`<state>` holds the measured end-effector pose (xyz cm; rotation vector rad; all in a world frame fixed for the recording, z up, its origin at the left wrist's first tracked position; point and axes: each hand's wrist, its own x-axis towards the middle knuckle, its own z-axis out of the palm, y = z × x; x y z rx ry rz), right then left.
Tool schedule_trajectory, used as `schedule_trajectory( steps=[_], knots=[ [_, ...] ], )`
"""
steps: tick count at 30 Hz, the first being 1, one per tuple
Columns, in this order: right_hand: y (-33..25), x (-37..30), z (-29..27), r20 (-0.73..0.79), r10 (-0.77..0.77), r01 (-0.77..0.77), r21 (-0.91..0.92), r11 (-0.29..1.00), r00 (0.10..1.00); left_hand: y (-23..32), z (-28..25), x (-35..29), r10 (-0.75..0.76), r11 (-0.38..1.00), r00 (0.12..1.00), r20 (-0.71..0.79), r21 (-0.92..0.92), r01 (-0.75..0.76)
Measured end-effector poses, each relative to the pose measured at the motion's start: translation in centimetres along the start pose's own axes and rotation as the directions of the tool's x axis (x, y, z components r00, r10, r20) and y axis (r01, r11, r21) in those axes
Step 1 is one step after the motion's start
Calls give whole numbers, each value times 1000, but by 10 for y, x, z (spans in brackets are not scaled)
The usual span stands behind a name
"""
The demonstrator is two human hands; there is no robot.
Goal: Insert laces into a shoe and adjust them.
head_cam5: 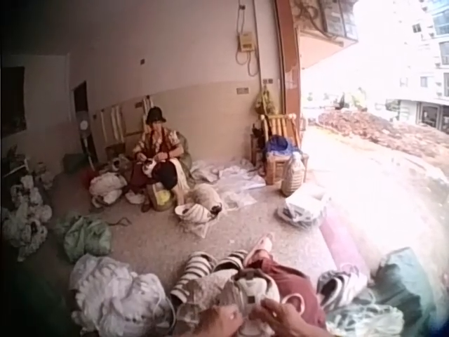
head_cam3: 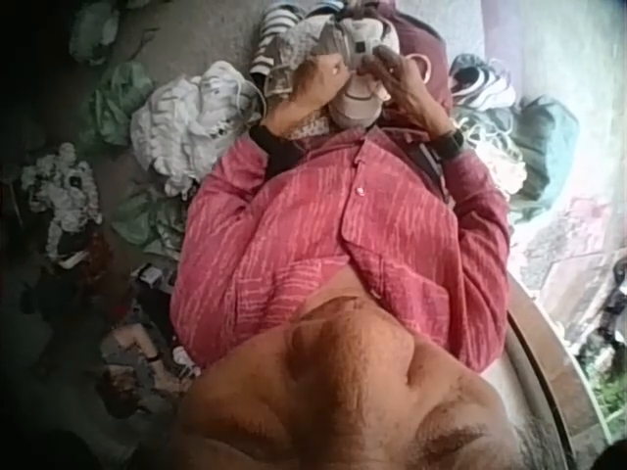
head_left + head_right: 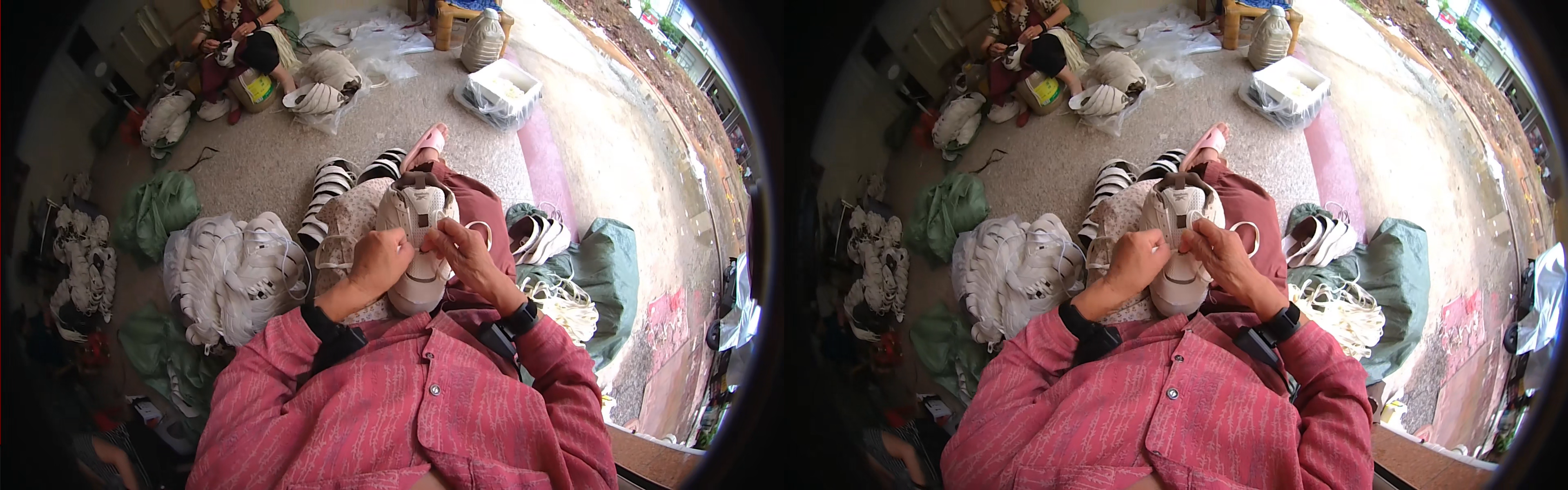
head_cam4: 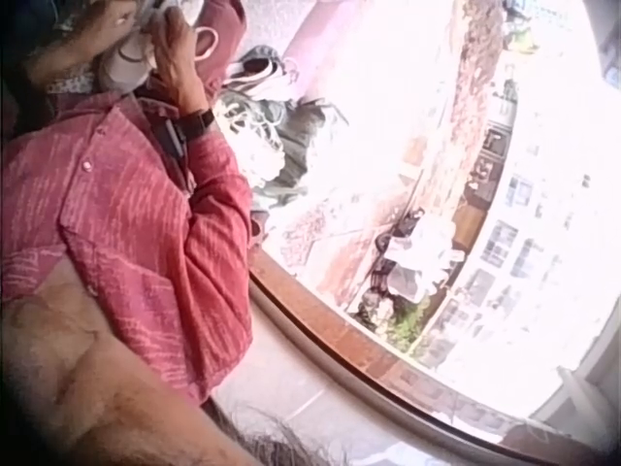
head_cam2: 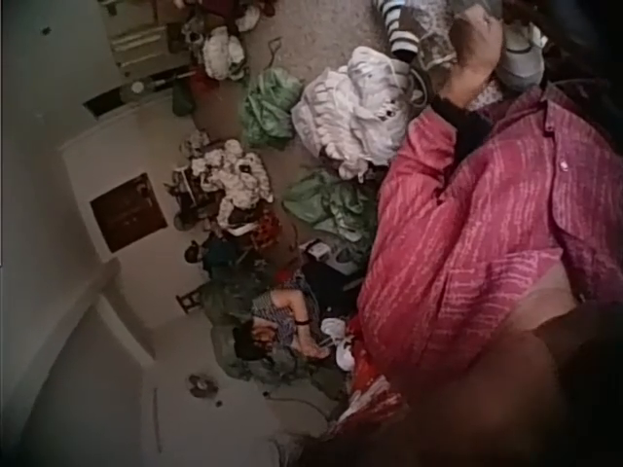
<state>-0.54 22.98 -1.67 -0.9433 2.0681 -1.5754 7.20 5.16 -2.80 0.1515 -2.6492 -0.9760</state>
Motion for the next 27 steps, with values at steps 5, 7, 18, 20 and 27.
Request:
schedule_trajectory(
  steps=[5,7,18,20,27],
  knots=[
    [5,1,2,-2,13,-13,36,999,1000,7,-8,7,-44,999,998,37,-17,45],
    [5,3,-1,22,61,-63,132,989,998,17,-18,11,0,971,981,196,234,-47],
    [-54,47,-42,5,73,-72,281,957,997,1,-58,46,424,901,763,488,-139,-411],
    [-47,53,-40,135,110,-138,217,966,985,-4,-59,54,422,904,732,535,-191,-381],
    [-32,60,-22,481,-119,309,-339,889,869,-17,-59,58,463,880,709,533,-374,-294]
  ],
)
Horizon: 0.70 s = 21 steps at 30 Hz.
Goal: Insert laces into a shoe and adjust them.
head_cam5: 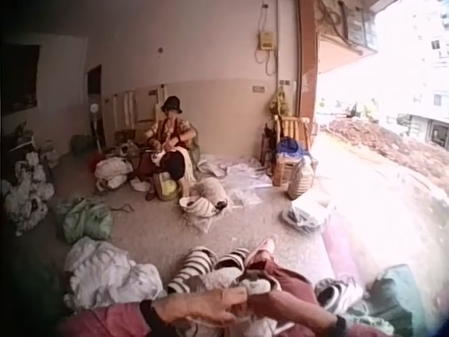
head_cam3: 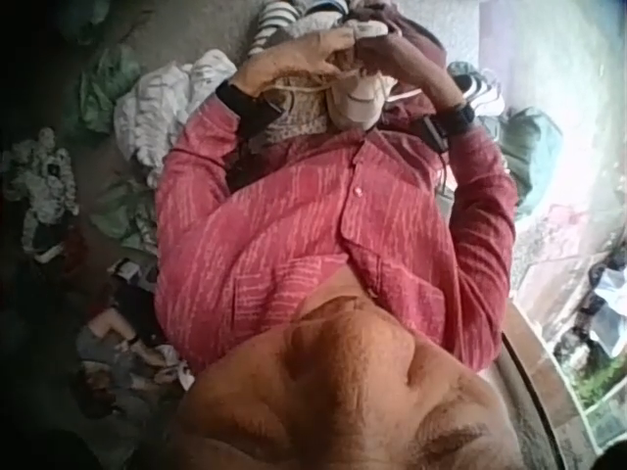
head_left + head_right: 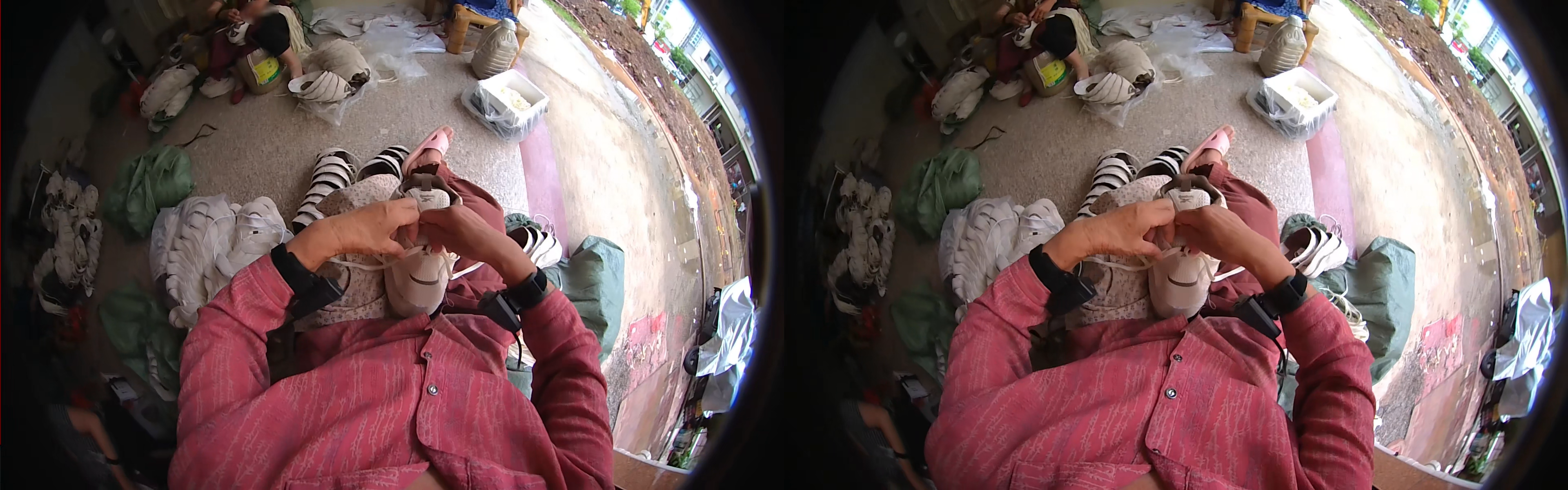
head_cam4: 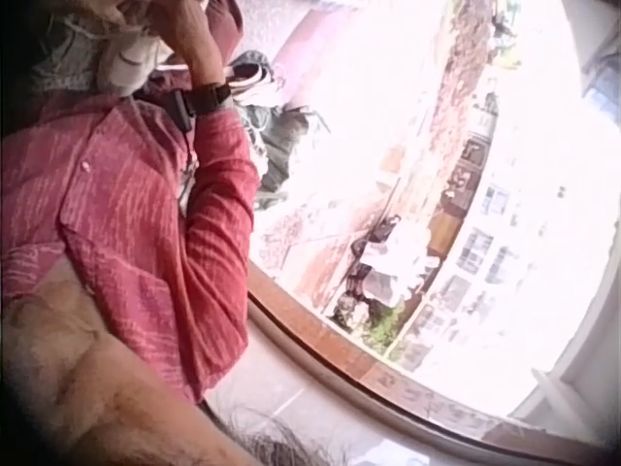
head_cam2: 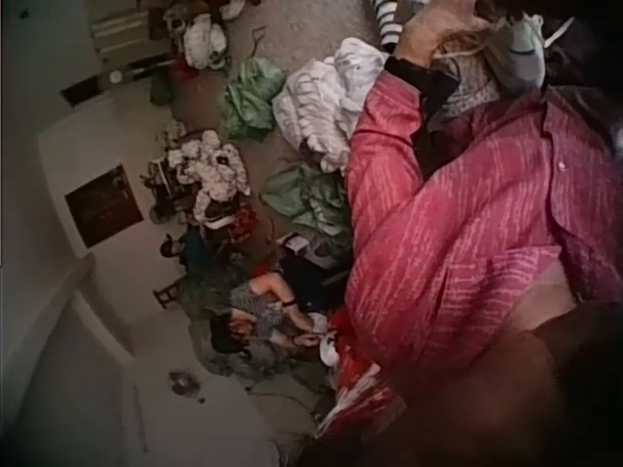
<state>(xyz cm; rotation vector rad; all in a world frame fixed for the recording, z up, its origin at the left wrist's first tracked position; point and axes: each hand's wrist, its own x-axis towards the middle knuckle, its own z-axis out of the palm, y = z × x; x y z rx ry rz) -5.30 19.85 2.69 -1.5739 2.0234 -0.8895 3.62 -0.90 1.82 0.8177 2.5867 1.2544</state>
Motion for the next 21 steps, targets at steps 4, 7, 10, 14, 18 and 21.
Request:
schedule_trajectory(
  steps=[4,7,10,14,18,21],
  knots=[
    [3,5,-3,77,38,-39,8,999,996,-3,5,-1,18,994,998,-58,107,-12],
    [2,7,-6,122,75,-73,-14,997,990,-7,11,0,62,996,987,-146,75,-51],
    [3,9,-6,172,86,-95,43,995,981,-7,17,-5,93,990,972,-214,121,-68],
    [0,11,-4,162,146,-156,48,987,976,-8,22,-6,142,983,949,-282,153,-101],
    [1,8,1,90,130,-117,-137,984,987,-7,15,-3,94,992,969,-227,101,-73],
    [10,1,-4,20,55,-55,-19,998,998,7,11,1,38,997,984,-177,69,-26]
  ],
)
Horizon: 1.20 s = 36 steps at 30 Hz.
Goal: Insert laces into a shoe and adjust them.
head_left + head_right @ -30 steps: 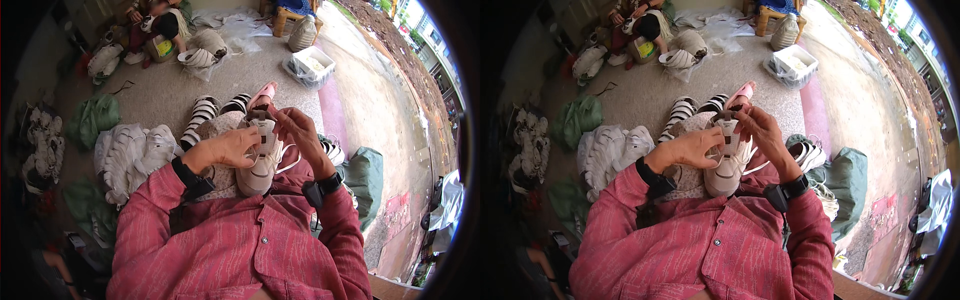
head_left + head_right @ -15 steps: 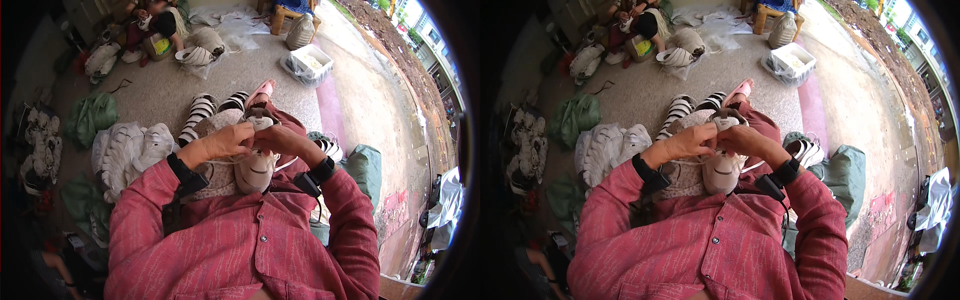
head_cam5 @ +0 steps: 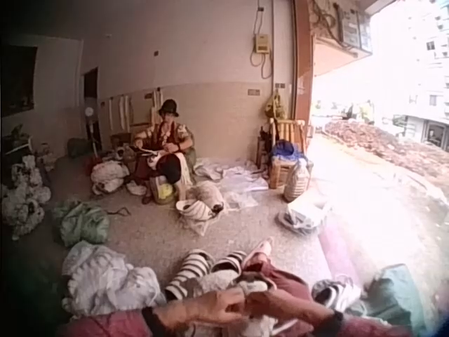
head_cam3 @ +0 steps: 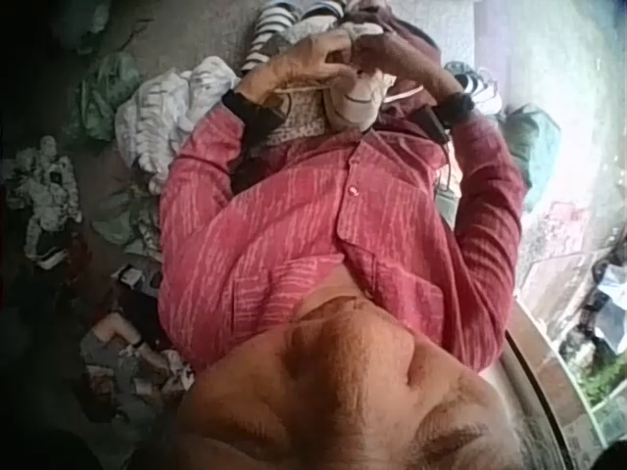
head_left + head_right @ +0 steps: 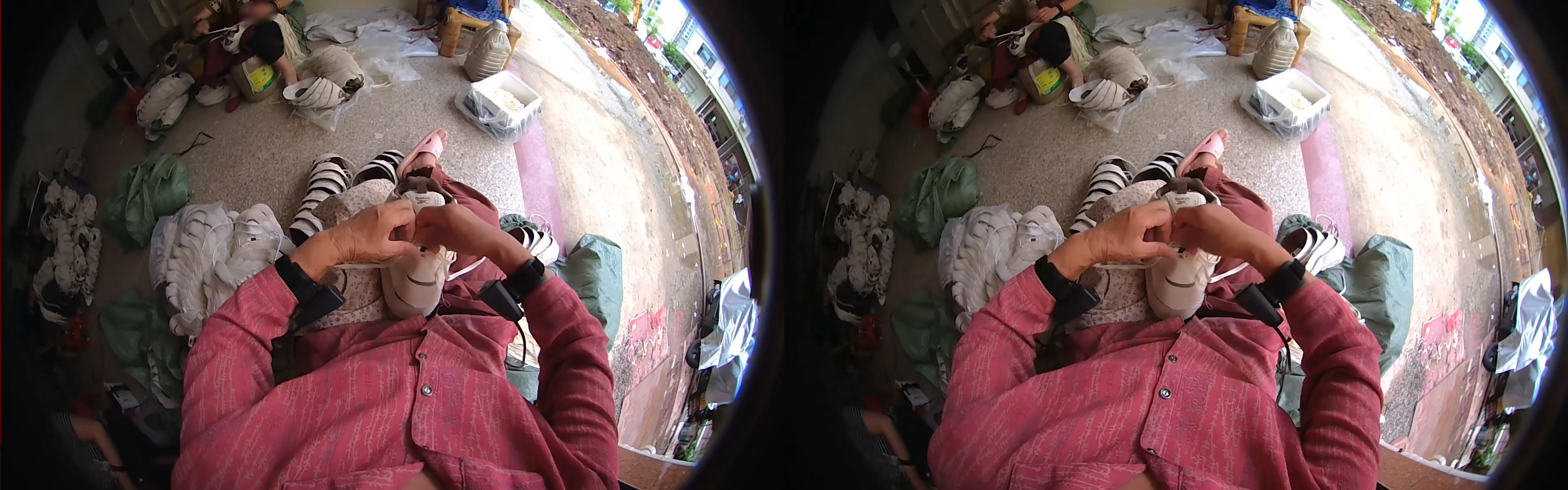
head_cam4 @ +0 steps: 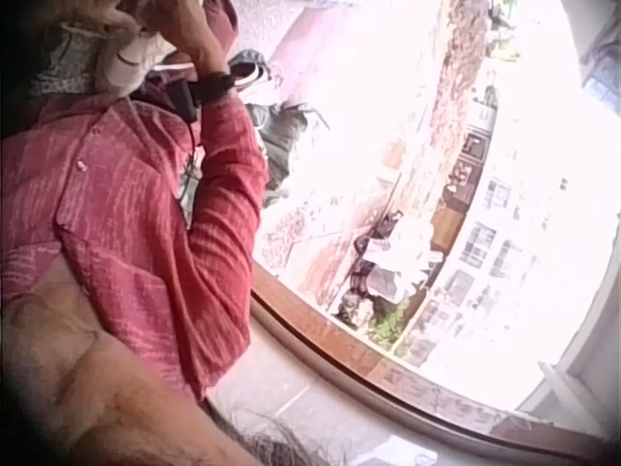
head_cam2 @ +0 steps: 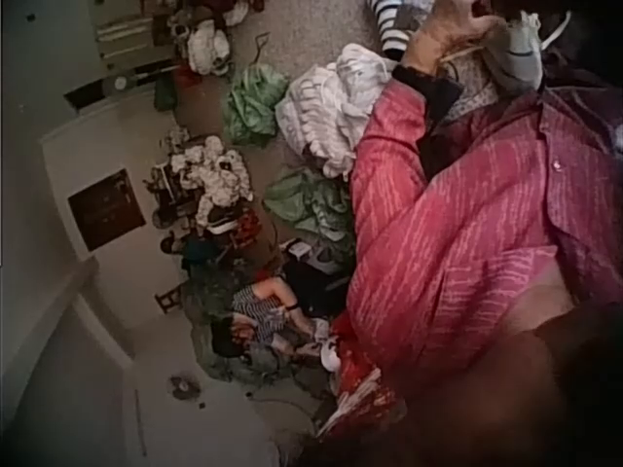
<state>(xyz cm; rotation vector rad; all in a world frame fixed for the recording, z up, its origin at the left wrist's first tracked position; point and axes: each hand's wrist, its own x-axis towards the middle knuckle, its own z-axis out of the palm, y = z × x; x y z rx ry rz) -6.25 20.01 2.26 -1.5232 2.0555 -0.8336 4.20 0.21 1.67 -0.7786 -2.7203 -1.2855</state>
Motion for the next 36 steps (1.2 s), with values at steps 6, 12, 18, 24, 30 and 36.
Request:
schedule_trajectory(
  steps=[6,12,18,24,30,36],
  knots=[
    [8,-22,4,-115,298,-73,830,553,948,-10,12,3,-28,997,997,-73,-70,23],
    [4,-24,14,-218,389,49,915,400,895,-11,26,2,-302,822,952,-38,-516,240],
    [-4,-27,10,-189,382,-10,886,463,905,-5,32,-1,-227,906,968,-104,-388,171],
    [-14,-32,1,-326,410,-18,764,645,852,-4,39,-1,-167,957,961,-221,-270,104],
    [-3,-34,4,-301,386,-106,653,750,872,-4,40,1,-488,640,870,-76,-709,297],
    [-8,-23,21,-302,366,-118,607,786,880,0,39,0,-484,687,870,-94,-657,311]
  ],
)
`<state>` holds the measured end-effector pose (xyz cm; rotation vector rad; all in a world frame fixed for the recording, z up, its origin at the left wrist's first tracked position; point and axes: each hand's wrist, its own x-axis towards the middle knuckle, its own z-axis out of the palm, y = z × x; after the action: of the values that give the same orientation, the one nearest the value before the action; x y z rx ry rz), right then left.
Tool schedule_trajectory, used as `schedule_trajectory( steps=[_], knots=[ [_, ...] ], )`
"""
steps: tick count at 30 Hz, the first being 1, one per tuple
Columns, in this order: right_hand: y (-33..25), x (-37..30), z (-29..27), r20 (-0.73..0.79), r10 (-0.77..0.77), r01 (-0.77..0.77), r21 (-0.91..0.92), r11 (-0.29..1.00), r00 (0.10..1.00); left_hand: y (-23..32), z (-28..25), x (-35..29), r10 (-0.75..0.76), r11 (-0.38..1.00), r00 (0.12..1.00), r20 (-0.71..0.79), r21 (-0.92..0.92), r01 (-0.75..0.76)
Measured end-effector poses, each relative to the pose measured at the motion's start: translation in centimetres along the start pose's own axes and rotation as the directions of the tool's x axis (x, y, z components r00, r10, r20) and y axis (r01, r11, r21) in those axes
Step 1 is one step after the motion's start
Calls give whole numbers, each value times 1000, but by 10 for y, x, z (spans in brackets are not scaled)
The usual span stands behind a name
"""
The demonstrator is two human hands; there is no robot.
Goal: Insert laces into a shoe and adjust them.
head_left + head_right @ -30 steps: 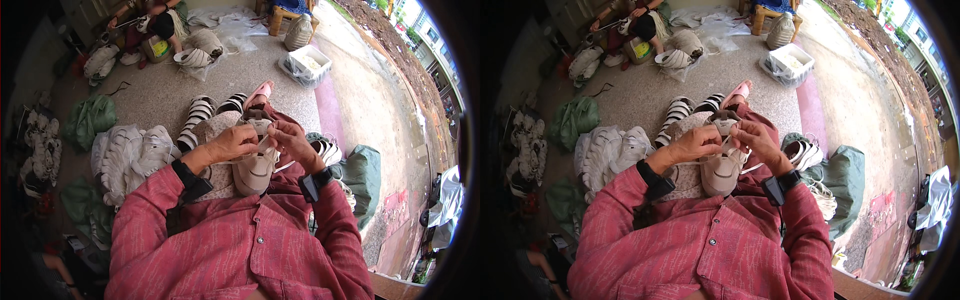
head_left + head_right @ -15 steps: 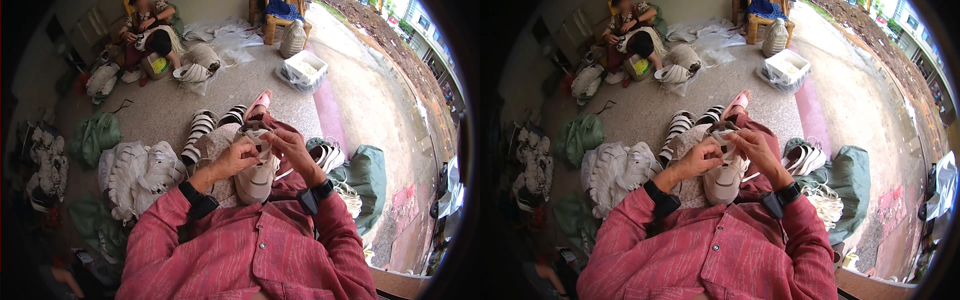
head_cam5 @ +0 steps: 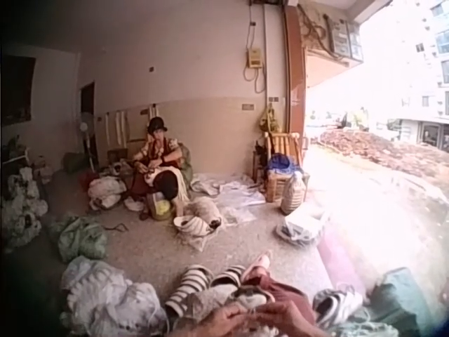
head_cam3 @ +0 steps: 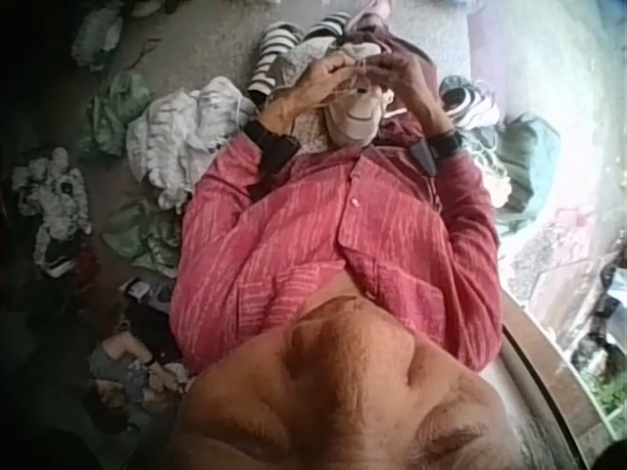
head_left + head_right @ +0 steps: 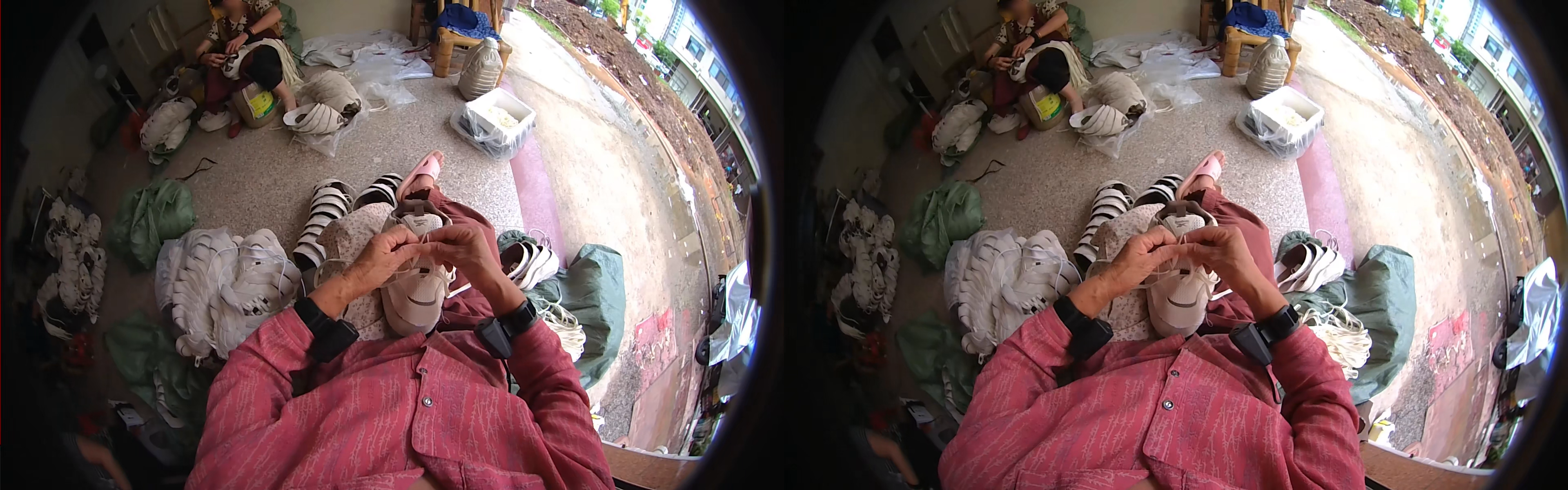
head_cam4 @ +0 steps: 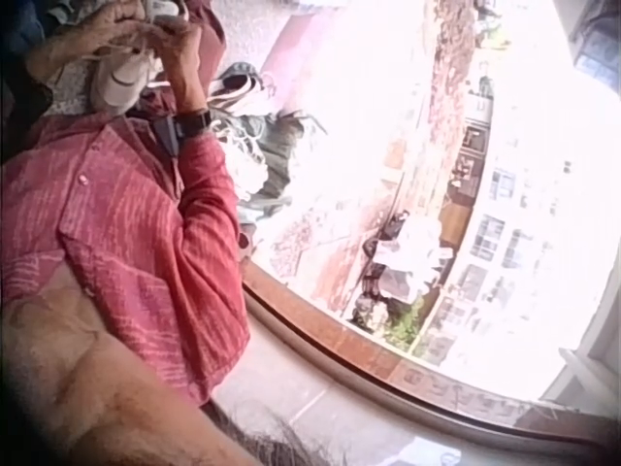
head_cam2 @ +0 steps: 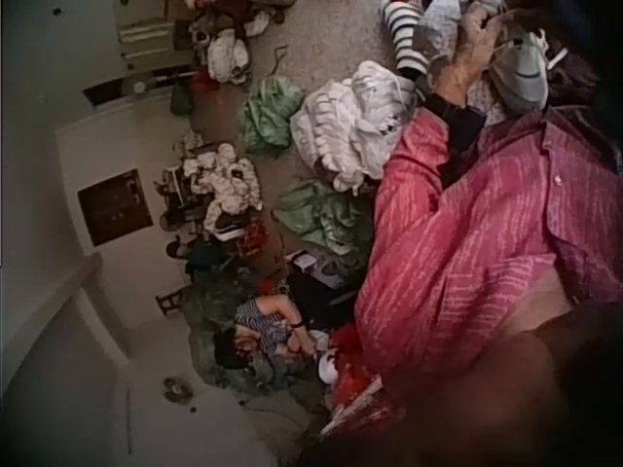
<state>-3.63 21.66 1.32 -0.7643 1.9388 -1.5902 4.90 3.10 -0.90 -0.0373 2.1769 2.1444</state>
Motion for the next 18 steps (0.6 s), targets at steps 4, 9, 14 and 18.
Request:
schedule_trajectory(
  steps=[4,9,14,18],
  knots=[
    [9,1,5,-33,43,-39,101,994,999,-2,1,1,89,995,996,-4,49,-89],
    [12,2,15,-92,63,-52,121,991,994,-9,4,3,242,954,969,-55,194,-227],
    [14,4,12,-163,18,20,226,974,986,-2,21,-26,782,374,615,98,715,-590],
    [-17,1,9,-10,113,-111,130,985,994,-17,24,-59,534,300,664,524,616,-728]
  ],
)
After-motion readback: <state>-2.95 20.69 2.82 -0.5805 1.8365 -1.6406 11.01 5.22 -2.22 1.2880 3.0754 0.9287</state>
